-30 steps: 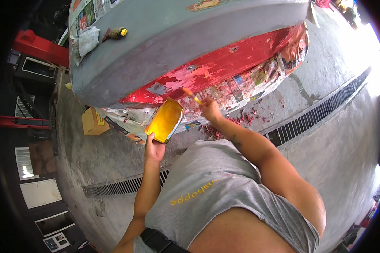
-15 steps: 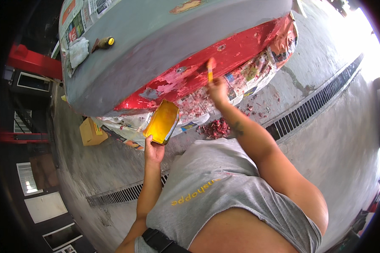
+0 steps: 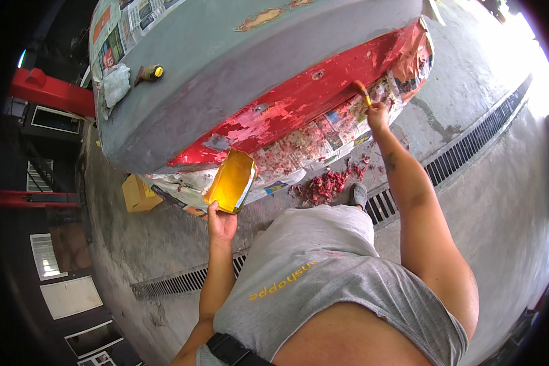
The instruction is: The person paints the underside of a car bumper with red paint using a brush and a small yellow paint tray. The bumper is masked with newspaper to protect adjacent areas. The person repeatedly dips the brush into the tray and applies paint to the surface.
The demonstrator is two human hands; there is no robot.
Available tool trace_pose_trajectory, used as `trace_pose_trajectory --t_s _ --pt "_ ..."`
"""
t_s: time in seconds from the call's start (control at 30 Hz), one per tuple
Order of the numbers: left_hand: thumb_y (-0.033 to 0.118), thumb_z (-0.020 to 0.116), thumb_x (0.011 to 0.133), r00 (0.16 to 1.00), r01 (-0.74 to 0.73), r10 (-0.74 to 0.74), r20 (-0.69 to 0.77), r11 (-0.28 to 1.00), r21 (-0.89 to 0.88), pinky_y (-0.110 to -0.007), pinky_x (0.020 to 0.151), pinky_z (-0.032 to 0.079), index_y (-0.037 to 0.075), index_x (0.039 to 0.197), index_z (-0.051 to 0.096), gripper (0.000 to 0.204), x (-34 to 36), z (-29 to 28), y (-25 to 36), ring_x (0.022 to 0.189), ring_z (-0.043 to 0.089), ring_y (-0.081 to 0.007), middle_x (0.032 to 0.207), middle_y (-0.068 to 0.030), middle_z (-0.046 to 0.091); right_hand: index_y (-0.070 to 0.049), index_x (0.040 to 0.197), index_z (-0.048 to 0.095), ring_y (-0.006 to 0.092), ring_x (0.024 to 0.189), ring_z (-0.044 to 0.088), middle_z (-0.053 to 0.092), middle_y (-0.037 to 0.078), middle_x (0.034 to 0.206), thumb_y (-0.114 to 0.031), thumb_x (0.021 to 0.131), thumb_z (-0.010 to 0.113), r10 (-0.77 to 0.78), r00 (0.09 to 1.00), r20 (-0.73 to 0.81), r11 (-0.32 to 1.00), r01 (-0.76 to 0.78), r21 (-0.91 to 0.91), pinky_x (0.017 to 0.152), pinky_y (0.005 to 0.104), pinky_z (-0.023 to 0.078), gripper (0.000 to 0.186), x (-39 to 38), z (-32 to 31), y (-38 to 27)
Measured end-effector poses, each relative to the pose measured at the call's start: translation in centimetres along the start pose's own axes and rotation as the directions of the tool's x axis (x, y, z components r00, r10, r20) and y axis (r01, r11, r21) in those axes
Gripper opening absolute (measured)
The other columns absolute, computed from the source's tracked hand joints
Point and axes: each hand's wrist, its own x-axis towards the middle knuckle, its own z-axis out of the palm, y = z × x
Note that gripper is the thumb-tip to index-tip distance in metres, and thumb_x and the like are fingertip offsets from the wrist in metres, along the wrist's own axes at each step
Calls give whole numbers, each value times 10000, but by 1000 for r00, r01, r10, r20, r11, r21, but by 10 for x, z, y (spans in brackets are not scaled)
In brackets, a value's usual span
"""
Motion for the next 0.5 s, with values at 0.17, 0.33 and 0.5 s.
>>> trace_pose_trajectory --t_s 0.17,0.33,0.5 --pt "247 638 958 999 -6 6 -38 1000 -21 -501 1156 444 84 1531 472 618 -5 3 -4 1387 550 -273 1518 -88 568 -68 1101 635 211 641 670 744 103 847 -205 1038 616 271 962 35 931 -272 243 548 389 517 152 -34 3 -11" --pt "242 647 953 1000 2 -1 -20 1000 26 -507 1160 440 88 1540 465 633 -11 4 3 1396 544 -272 1527 -90 562 -78 1163 564 156 569 555 672 79 859 -184 1087 534 365 862 351 704 -502 501 439 315 407 133 -103 67 -27" --pt "230 652 946 1000 5 -5 -17 1000 20 -508 1157 443 95 1539 468 635 -13 -4 8 1395 544 -279 1527 -85 562 -74 1121 589 160 560 555 661 76 820 -127 1066 530 393 779 489 649 -611 452 437 325 407 96 -181 122 -45"
